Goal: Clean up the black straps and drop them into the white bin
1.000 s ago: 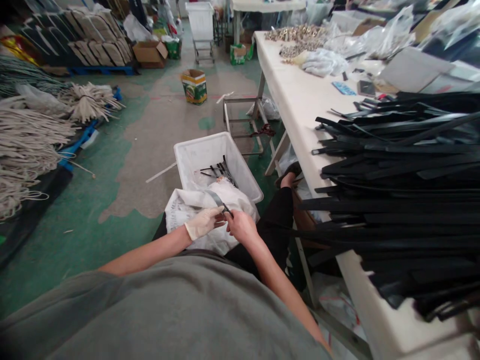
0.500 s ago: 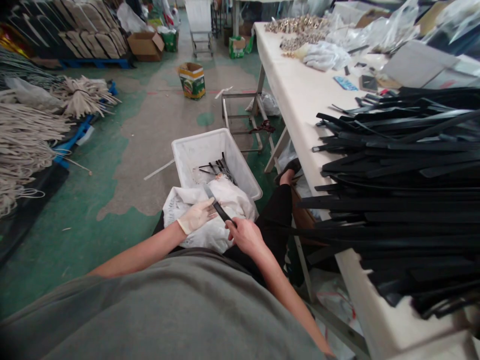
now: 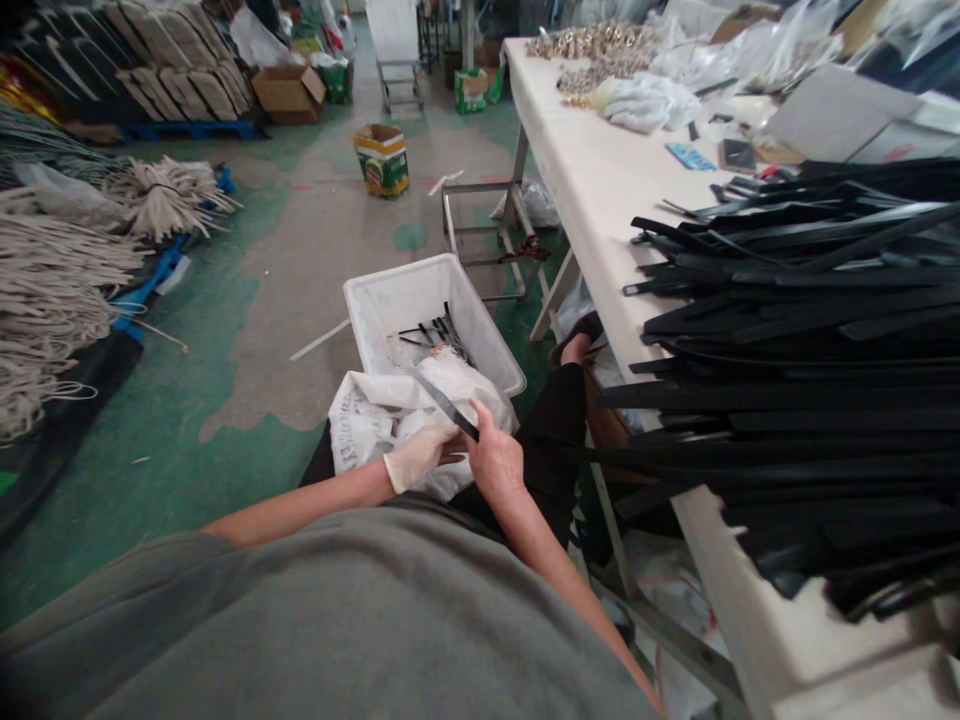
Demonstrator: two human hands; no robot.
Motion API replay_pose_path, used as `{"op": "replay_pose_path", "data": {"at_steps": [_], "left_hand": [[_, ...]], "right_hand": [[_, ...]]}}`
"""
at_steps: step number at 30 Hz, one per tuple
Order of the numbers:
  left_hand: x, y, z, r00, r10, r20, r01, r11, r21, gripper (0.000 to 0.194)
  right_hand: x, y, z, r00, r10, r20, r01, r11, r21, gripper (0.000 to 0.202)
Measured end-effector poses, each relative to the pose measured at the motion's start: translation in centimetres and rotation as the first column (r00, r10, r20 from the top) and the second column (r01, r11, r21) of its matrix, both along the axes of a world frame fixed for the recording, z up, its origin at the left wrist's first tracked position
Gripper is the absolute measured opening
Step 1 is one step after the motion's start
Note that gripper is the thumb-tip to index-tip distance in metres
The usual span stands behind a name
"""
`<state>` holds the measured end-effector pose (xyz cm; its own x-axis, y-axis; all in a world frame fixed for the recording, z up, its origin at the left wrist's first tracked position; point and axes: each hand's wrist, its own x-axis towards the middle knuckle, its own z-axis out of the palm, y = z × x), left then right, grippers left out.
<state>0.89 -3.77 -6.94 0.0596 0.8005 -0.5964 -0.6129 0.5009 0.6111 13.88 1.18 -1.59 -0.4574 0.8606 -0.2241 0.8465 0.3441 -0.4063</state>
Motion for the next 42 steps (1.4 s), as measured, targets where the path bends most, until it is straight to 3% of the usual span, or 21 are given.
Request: {"op": "replay_pose_path", "data": {"at_steps": [4,7,10,12,15,17,18,20,22,24,27,30,32,36,40,42], "left_hand": [[-0.7,0.0,0.4,0.955,-0.012,0.296,0.035,0.997,-0.073,0.014],[-3.5,1.8,0.8,0.876,0.231,0.423,-0.187,0.972,-0.143,0.028],[-8.7,5.1,1.5,0.764,0.564,0.313,-0.534,0.825,-0.186,0.041],[-12.6,7.3,2.3,0.671,0.691,0.268,-0.681,0.718,-0.145,0.045],[-16.4,9.5,4.3,0.579,0.781,0.234,-0.802,0.597,-0.011,0.037],[-16.8,9.8,5.6,0.601,0.785,0.150,-0.799,0.586,0.135,0.024],[-16.4,9.6,6.1,0.644,0.761,0.081,-0.756,0.615,0.224,0.019],[-14.7,8.6,6.6,0.754,0.646,-0.116,-0.565,0.729,0.387,0.025],[-12.5,7.0,6.3,0.831,0.438,-0.343,-0.256,0.849,0.462,0.035],[-10.4,5.3,5.5,0.821,0.207,-0.531,0.060,0.895,0.442,0.037],[-8.3,2.9,3.9,0.728,-0.013,-0.685,0.361,0.857,0.367,0.035],[-7.6,1.3,2.8,0.636,-0.074,-0.769,0.470,0.827,0.309,0.038],[-7.9,0.5,2.6,0.578,-0.116,-0.808,0.526,0.809,0.260,0.039],[-8.5,-0.1,4.8,0.533,-0.187,-0.825,0.641,0.726,0.249,0.039],[-6.0,0.5,8.1,0.519,0.010,-0.855,0.664,0.626,0.410,0.055],[-4.1,1.0,8.5,0.465,0.105,-0.879,0.668,0.610,0.426,0.040]], "right_hand": [[1.8,0.1,0.3,0.936,-0.057,-0.347,-0.007,0.984,-0.179,0.033],[4.1,-0.6,1.9,0.844,-0.233,-0.484,0.028,0.919,-0.393,0.041],[7.3,-1.8,3.5,0.832,-0.313,-0.459,0.051,0.866,-0.498,0.042],[9.5,-2.5,3.7,0.836,-0.345,-0.426,0.093,0.855,-0.510,0.040],[11.6,-3.2,2.6,0.835,-0.407,-0.370,0.166,0.829,-0.535,0.041],[11.8,-3.4,1.5,0.841,-0.422,-0.339,0.184,0.812,-0.554,0.042],[11.5,-3.3,1.1,0.842,-0.420,-0.339,0.181,0.811,-0.556,0.042],[10.1,-2.9,0.9,0.833,-0.409,-0.373,0.157,0.821,-0.549,0.044],[8.0,-2.2,1.5,0.795,-0.405,-0.451,0.112,0.829,-0.548,0.053],[5.9,-0.9,2.6,0.728,-0.418,-0.543,0.064,0.830,-0.553,0.066],[3.5,1.3,4.0,0.603,-0.445,-0.662,0.022,0.839,-0.544,0.078],[2.5,2.8,5.1,0.504,-0.426,-0.751,-0.046,0.856,-0.515,0.077],[2.4,3.1,5.7,0.463,-0.425,-0.778,-0.068,0.858,-0.509,0.063],[2.1,2.7,6.5,0.421,-0.452,-0.786,-0.026,0.861,-0.509,0.039],[0.9,1.5,6.5,0.485,-0.424,-0.765,-0.013,0.871,-0.491,0.036],[0.5,1.1,6.8,0.516,-0.385,-0.765,-0.019,0.888,-0.460,0.034]]}}
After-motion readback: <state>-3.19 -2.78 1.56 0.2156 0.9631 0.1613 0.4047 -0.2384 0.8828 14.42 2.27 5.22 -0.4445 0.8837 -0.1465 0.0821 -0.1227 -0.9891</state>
